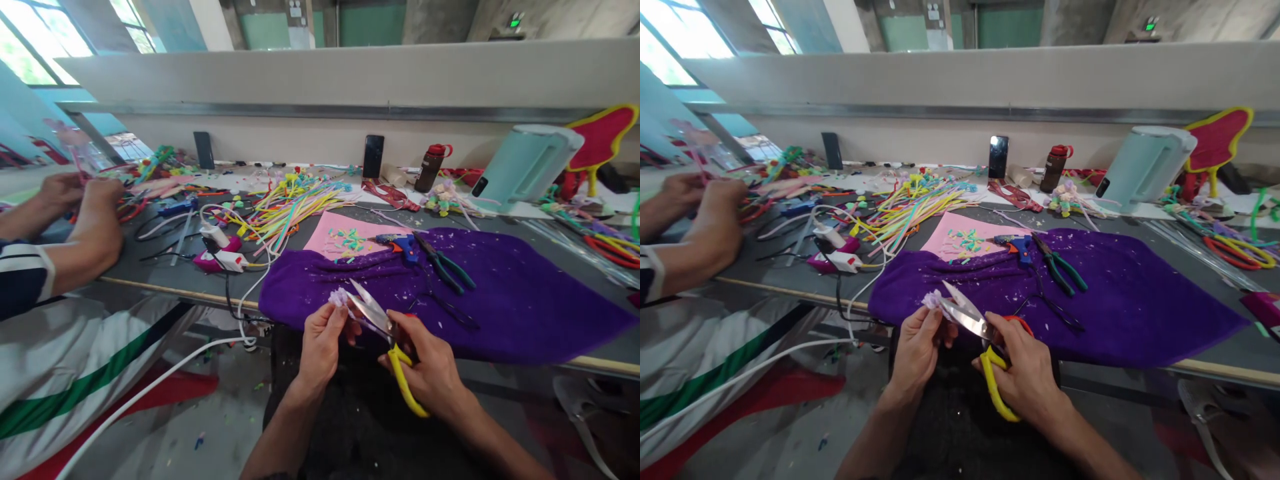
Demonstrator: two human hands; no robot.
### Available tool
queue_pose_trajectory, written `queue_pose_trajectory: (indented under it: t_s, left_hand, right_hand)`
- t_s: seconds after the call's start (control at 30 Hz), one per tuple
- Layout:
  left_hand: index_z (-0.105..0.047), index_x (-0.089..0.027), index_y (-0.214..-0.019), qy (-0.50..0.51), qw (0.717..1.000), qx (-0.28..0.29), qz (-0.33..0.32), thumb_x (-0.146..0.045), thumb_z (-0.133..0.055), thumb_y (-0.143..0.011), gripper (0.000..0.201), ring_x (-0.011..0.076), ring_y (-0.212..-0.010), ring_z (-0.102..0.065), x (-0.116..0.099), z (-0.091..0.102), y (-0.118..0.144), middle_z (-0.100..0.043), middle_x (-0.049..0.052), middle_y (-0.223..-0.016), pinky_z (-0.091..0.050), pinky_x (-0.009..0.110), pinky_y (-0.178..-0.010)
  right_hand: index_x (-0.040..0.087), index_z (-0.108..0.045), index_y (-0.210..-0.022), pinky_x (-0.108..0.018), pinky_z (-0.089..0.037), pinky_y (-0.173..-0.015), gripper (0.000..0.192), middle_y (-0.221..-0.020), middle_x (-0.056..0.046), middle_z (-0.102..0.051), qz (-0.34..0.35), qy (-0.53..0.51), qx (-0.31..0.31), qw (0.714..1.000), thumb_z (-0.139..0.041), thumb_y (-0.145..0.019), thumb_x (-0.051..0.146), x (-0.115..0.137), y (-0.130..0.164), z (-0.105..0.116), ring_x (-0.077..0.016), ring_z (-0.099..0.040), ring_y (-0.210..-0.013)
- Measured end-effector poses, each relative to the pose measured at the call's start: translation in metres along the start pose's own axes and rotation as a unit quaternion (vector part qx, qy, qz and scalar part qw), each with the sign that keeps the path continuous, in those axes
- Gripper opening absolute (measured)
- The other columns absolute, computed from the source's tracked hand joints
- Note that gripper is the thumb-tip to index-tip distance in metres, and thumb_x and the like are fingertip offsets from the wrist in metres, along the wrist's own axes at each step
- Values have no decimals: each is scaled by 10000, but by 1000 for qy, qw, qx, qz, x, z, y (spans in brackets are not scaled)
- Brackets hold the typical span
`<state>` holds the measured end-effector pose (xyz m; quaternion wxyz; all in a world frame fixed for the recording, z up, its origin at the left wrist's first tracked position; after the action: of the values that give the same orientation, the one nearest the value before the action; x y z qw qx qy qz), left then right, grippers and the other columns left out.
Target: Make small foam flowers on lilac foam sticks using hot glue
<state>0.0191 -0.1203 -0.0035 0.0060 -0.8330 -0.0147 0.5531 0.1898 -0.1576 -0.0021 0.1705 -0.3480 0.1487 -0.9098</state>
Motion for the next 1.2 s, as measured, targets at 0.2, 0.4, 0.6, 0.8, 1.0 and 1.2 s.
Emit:
queue_pose_trajectory:
  t_s: [0.2,0.4,0.6,0.8,1.0,1.2]
  left_hand:
    - [-681,-139,-919,-26,1000,6,-16,-308,-574,-782,243,84,-533,-540,-3,-1,2,-680,63,-758,-398,178,-438]
    - [-694,-148,-878,-102,995,4,-23,-318,-600,-758,228,81,-505,-522,-10,-1,4,-674,43,-715,-395,184,-433]
    - [-686,-130,-792,-115,993,2,7,-337,-611,-747,224,77,-445,-498,-11,1,3,-630,22,-602,-369,180,-398]
    - [-648,-125,-682,-100,995,25,11,-330,-606,-753,221,68,-401,-459,-10,0,3,-538,-16,-467,-347,176,-392]
    - [-638,-133,-693,-99,995,25,10,-304,-630,-725,174,72,-398,-444,-8,1,3,-529,-30,-459,-348,182,-395]
    - [-630,-137,-678,-107,994,26,0,-303,-634,-719,171,81,-394,-447,-7,2,4,-534,-28,-447,-355,191,-404]
  right_hand:
    - [247,-390,-1239,-236,-472,-610,569,-830,3,-580,-74,-90,17,993,-616,-717,279,-12,3,12,-130,-561,-663]
    - [237,-401,-1231,-230,-468,-579,562,-787,7,-566,-83,-92,38,992,-615,-711,244,-12,6,10,-119,-539,-612]
    - [245,-415,-1215,-241,-480,-611,553,-853,-3,-595,-60,-62,36,996,-618,-700,243,-7,9,9,-128,-564,-653]
    - [239,-423,-1213,-245,-488,-618,543,-914,-30,-610,-3,-38,24,999,-613,-705,255,-2,8,6,-147,-589,-709]
    - [216,-418,-1229,-261,-474,-569,571,-803,-24,-597,49,25,4,998,-636,-705,278,0,9,-2,-144,-562,-611]
    - [199,-419,-1242,-281,-488,-605,570,-863,-48,-607,66,49,-11,997,-627,-727,333,-2,7,-8,-172,-591,-699]
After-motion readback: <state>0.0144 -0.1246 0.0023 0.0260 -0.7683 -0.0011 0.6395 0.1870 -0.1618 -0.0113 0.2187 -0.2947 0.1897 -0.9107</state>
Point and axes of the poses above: each hand's wrist, its own y-axis away from the middle knuckle, its own z-axis out of the back of the hand, x = y × z, the point moved 3 cm from there along -y, towards the middle knuckle
